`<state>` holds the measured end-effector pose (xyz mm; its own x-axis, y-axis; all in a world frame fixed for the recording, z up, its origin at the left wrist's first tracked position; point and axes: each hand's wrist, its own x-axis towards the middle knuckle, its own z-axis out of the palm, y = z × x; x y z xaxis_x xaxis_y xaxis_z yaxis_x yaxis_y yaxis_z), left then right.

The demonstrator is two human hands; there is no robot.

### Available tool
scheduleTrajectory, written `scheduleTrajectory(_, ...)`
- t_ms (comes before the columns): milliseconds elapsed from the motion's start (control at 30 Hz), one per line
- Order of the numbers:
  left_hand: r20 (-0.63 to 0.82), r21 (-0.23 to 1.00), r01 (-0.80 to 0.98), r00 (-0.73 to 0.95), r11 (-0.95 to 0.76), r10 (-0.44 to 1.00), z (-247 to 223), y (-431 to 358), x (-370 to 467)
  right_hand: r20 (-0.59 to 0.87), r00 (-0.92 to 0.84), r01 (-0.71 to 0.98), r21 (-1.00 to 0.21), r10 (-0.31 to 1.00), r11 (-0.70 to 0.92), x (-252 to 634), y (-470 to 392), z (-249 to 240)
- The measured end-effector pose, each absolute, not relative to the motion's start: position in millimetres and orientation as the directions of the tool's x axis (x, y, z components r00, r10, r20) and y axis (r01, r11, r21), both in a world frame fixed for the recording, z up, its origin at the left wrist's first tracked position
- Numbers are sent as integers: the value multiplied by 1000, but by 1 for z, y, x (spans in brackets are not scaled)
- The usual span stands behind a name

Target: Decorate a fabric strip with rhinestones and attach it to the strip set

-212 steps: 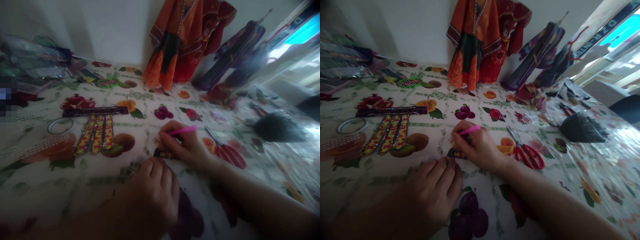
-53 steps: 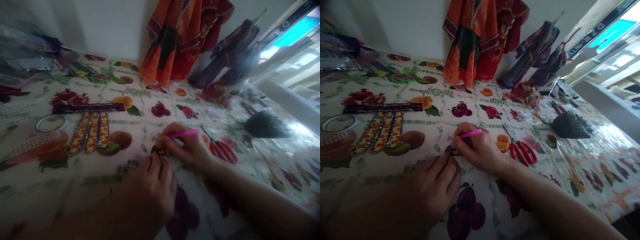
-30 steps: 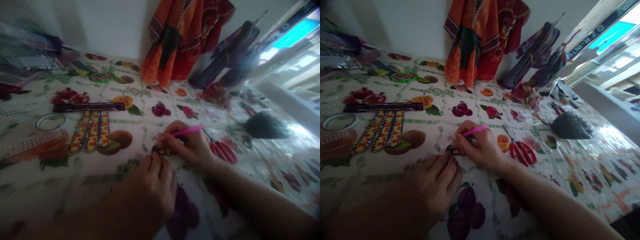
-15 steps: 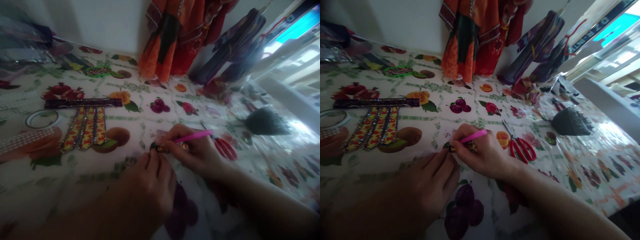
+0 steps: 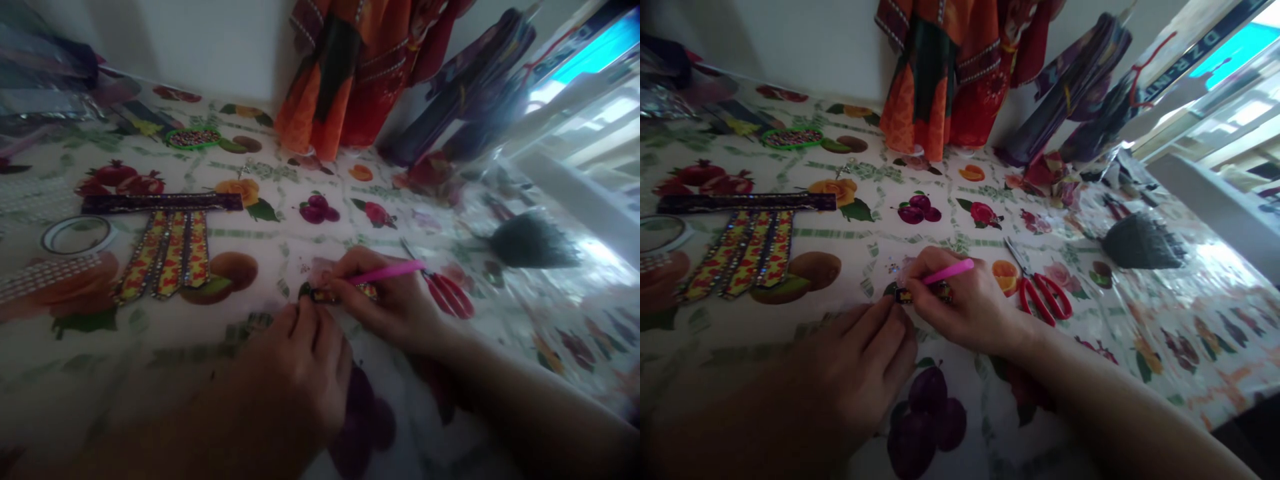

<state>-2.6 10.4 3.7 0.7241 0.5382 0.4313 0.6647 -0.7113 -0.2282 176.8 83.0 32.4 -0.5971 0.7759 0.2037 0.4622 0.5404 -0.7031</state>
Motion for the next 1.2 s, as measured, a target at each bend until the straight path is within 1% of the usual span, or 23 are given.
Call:
scheduleTrajectory(100,427,-238,670,722,-703,544,5,12,-2,200,-587,474,-701,784,534,176,84,28)
scheduleTrajectory(200,399,-220,662,731,-716,554,6,12,-3,198,-589,469,-706,784,530,175,83,27)
scheduleTrajectory(433,413,-221,646,740,-730,530,7,11,-4,199,-600,463,-704,775,539,174,84,26)
scheduleTrajectory(567,431,-220,655,730,-723,530,6,12,-3,207,-620,464,-680,757,567,174,85,26)
scheduleTrajectory(767,415,-203,644,739,-738,531,6,12,-3,233,-671,451,-625,704,637,173,84,29)
scheduleTrajectory(833,419,-198,653,731,-731,539,7,12,-3,241,-660,444,-639,712,628,173,84,29)
scheduleTrajectory(967,421,-206,659,727,-724,542,5,12,-3,243,-589,441,-703,771,558,174,83,28)
scheduleTrajectory(1067,433,-194,661,721,-725,541,3,11,-2,280,-579,425,-697,766,577,175,84,28)
scheduleTrajectory(1200,433,-199,670,715,-716,549,2,9,-2,280,-579,425,-698,766,576,175,82,31)
